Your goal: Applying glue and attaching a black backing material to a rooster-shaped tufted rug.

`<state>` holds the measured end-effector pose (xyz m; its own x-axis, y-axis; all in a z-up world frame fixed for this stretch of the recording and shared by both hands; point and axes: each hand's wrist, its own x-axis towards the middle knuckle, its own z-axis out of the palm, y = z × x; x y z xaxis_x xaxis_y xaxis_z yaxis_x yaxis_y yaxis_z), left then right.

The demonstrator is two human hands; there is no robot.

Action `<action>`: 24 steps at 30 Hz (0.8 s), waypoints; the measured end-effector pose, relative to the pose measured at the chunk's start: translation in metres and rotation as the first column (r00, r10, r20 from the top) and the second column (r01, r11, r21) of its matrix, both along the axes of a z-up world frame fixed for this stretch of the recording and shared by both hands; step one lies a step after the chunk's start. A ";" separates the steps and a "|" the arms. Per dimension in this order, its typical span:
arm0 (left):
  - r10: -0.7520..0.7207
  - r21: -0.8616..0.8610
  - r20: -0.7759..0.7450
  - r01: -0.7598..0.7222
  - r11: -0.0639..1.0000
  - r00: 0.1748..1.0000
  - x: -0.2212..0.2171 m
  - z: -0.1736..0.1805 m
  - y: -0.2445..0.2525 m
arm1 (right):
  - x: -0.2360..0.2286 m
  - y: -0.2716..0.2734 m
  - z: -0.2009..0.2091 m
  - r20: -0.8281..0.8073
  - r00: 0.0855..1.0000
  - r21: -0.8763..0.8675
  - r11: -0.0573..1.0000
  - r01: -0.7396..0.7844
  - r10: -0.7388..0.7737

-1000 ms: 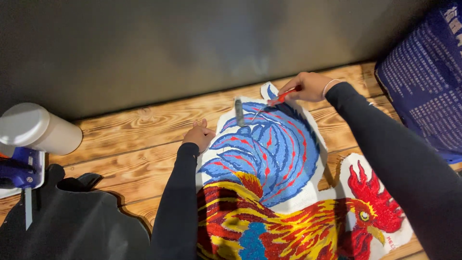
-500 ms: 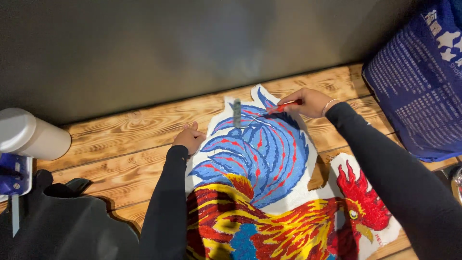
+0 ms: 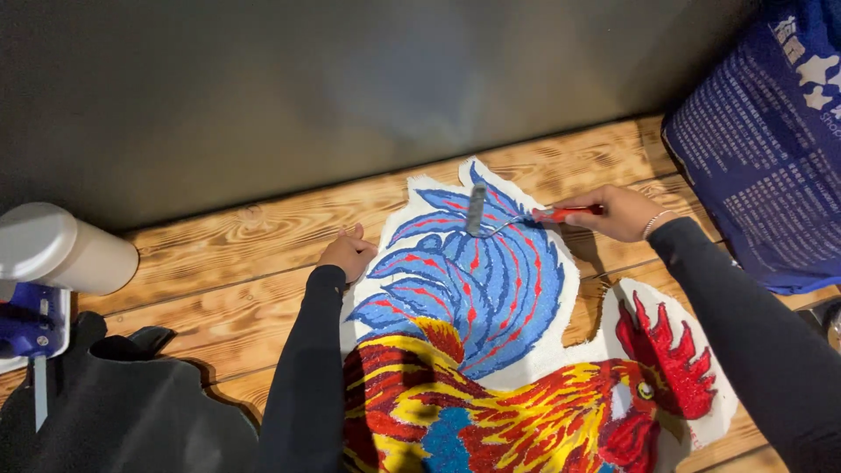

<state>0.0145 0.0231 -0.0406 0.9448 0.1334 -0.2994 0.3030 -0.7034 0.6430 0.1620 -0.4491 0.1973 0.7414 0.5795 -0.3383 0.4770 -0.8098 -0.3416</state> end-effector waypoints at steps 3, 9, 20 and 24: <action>0.019 0.039 -0.106 -0.015 0.999 0.994 -0.001 0.016 -0.004 | -0.013 -0.025 0.003 0.038 0.999 0.007 1.000 0.022 -0.022; 0.032 0.044 -0.105 -0.027 0.999 0.994 -0.009 0.047 -0.014 | -0.022 0.024 -0.025 0.055 0.996 0.186 0.981 0.062 -0.074; 0.056 0.016 -0.096 -0.055 0.998 0.994 -0.006 0.028 -0.011 | -0.057 -0.006 -0.022 0.018 0.973 0.207 0.953 0.222 -0.231; 0.032 0.010 -0.133 -0.031 0.999 0.991 -0.005 0.032 -0.011 | -0.040 0.022 -0.055 0.087 0.982 0.339 0.932 0.130 -0.169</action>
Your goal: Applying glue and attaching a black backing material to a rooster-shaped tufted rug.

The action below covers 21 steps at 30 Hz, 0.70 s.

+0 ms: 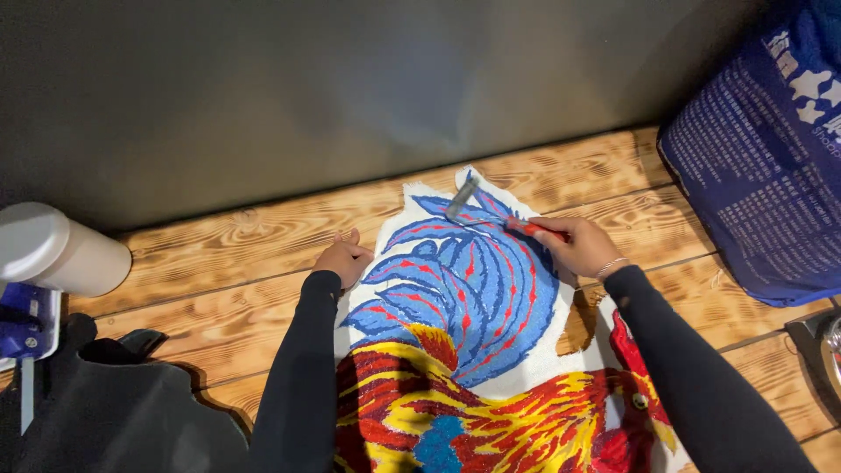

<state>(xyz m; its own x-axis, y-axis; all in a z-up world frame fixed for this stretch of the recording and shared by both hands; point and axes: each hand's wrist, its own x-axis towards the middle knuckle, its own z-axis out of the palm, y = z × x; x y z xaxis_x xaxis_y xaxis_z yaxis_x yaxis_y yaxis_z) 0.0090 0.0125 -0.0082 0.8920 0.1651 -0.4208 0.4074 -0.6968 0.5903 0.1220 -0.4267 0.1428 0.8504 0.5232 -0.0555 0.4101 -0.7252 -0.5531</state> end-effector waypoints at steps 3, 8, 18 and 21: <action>0.014 0.002 -0.033 -0.014 1.000 0.999 -0.001 0.003 -0.001 | 0.004 0.019 -0.005 -0.076 0.997 0.107 0.994 0.024 -0.016; 0.000 0.013 0.011 0.000 1.000 1.000 0.001 -0.003 0.001 | -0.032 0.011 0.024 -0.033 0.990 0.004 0.991 0.136 -0.136; -0.017 0.010 0.081 0.017 1.000 0.997 0.001 -0.015 0.004 | -0.018 0.054 0.011 0.009 0.979 0.024 0.979 0.201 -0.201; 0.021 -0.010 0.036 -0.021 1.000 0.999 -0.003 0.006 -0.002 | -0.038 0.046 0.022 -0.017 0.974 0.005 0.974 0.227 -0.227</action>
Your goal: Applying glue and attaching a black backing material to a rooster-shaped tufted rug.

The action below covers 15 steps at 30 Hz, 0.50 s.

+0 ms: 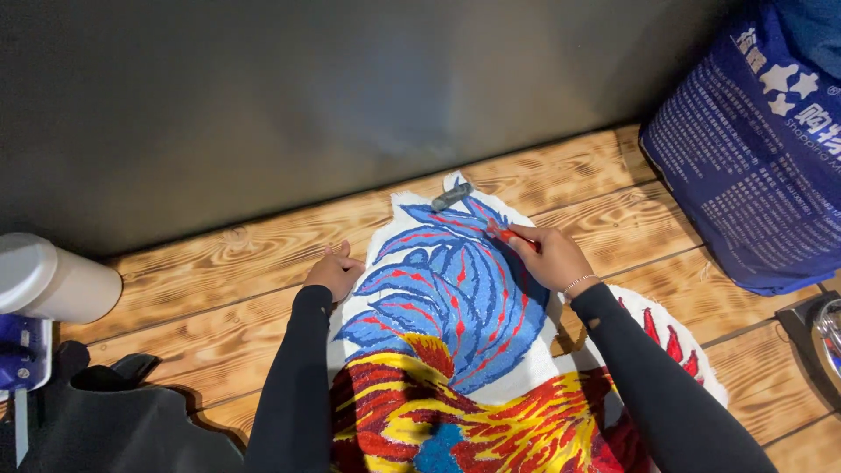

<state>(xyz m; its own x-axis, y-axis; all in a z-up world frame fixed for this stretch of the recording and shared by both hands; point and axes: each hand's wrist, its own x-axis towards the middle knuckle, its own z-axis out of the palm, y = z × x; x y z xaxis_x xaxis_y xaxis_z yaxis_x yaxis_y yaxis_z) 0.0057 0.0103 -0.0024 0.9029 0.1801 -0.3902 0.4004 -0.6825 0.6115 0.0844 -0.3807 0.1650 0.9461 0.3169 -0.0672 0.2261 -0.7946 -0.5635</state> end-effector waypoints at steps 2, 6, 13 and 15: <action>0.004 0.003 0.002 -0.004 1.000 1.000 0.001 -0.006 0.000 | -0.004 0.000 -0.004 -0.015 1.000 -0.015 1.000 0.014 -0.015; 0.007 -0.001 0.023 -0.007 1.000 1.000 0.000 -0.006 0.000 | 0.016 0.010 -0.023 0.100 0.994 0.060 0.997 -0.050 0.044; 0.002 -0.013 0.018 -0.001 1.000 1.000 0.002 -0.007 0.002 | -0.002 0.004 -0.015 0.107 0.994 0.002 1.000 -0.006 0.006; 0.008 -0.014 0.020 -0.007 1.000 1.000 0.002 -0.009 0.002 | -0.020 -0.010 -0.006 0.074 0.997 -0.015 1.000 -0.005 0.007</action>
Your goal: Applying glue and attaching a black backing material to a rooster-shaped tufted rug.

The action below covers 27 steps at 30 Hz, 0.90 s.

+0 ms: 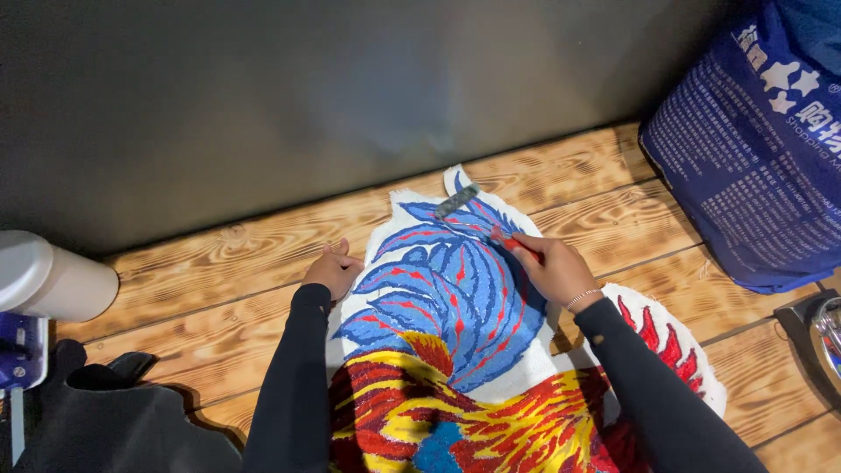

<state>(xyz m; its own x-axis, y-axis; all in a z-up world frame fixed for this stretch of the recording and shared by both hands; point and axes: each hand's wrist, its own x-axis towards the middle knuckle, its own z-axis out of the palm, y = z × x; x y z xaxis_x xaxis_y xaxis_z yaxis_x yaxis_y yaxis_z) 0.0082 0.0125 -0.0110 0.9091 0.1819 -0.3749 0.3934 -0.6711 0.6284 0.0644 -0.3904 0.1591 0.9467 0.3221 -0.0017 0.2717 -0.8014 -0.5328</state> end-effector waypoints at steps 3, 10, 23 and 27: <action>0.003 -0.004 -0.002 -0.003 1.000 1.000 0.000 -0.004 -0.001 | -0.011 -0.005 0.008 -0.032 0.998 -0.061 0.997 0.051 -0.053; -0.024 0.054 -0.066 0.027 0.998 0.998 -0.002 0.014 -0.003 | 0.028 0.036 -0.004 -0.023 1.000 0.006 1.000 0.021 -0.021; -0.008 0.042 -0.009 0.009 0.999 1.000 -0.003 -0.001 -0.001 | 0.010 0.023 -0.018 -0.007 0.998 0.058 0.996 0.061 -0.060; -0.011 0.027 -0.024 0.012 1.000 1.000 -0.001 -0.002 0.001 | 0.028 0.039 -0.031 0.073 0.996 0.097 0.994 0.043 -0.050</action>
